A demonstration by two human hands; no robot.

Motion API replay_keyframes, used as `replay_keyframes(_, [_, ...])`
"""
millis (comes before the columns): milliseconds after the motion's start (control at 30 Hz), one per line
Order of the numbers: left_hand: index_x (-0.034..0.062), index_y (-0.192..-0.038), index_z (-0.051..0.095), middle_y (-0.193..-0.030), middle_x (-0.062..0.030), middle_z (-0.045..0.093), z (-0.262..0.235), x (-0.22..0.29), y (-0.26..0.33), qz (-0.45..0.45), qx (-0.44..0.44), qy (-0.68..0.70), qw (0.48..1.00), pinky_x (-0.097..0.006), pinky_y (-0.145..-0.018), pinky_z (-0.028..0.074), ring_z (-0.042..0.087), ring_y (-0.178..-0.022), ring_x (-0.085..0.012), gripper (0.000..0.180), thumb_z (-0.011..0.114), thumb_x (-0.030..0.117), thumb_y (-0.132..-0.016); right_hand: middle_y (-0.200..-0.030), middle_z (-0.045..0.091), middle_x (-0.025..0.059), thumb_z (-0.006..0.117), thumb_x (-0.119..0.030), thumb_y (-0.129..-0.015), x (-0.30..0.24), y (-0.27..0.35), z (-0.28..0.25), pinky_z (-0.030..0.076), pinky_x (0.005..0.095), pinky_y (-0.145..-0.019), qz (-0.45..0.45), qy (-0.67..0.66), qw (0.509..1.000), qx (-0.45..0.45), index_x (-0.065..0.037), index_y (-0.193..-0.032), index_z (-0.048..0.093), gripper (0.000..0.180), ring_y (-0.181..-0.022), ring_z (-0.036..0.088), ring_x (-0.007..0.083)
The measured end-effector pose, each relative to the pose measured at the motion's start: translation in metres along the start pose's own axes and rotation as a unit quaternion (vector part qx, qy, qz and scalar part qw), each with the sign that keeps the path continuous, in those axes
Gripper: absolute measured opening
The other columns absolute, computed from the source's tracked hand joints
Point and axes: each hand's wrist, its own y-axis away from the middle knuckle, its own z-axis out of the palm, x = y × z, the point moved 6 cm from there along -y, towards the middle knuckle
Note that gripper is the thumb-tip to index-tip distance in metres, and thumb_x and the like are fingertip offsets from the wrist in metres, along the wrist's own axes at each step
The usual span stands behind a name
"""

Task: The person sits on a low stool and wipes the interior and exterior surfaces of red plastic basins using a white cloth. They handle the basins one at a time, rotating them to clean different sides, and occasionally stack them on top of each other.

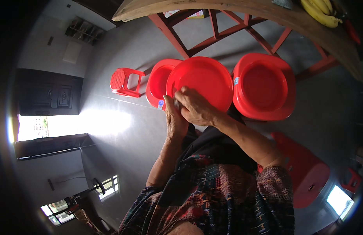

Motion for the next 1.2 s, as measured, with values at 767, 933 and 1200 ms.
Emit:
replay_keyframes(767, [0.0056,-0.134,0.039,-0.126,-0.0106,0.049,-0.010,0.004,-0.010,-0.018,-0.015,-0.015,1.000,-0.034,-0.097,0.040,0.049,-0.114,-0.0218,0.069,0.029,0.061,-0.094,-0.088,0.054,0.0169,0.055,-0.002,-0.077,-0.003,-0.011,-0.005,0.048,0.0398,-0.068,-0.005,-0.075,0.997,0.009,-0.001,-0.096,0.051,0.020,-0.081,0.058,0.0343])
replay_keyframes(933, [-0.0018,-0.125,0.047,-0.119,-0.0126,0.055,0.001,0.041,0.002,0.077,0.026,-0.120,0.989,-0.033,-0.094,0.041,0.053,-0.108,-0.0211,0.058,0.023,0.045,-0.100,-0.084,0.056,0.0116,0.063,-0.008,-0.072,-0.015,0.021,-0.012,0.051,0.0368,-0.062,-0.134,0.126,0.979,-0.085,-0.004,-0.095,0.055,0.025,-0.073,0.060,0.0286])
replay_keyframes(1200, [0.0044,-0.128,0.047,-0.135,-0.0170,0.041,0.016,0.061,0.008,0.213,0.035,-0.369,0.904,-0.041,-0.106,0.031,0.041,-0.124,-0.0288,0.046,0.050,0.034,-0.093,-0.076,0.057,0.0042,0.062,-0.010,-0.073,-0.006,0.042,-0.023,0.051,0.0329,-0.056,-0.191,0.317,0.922,-0.115,-0.012,-0.081,0.058,0.008,-0.066,0.060,0.0202])
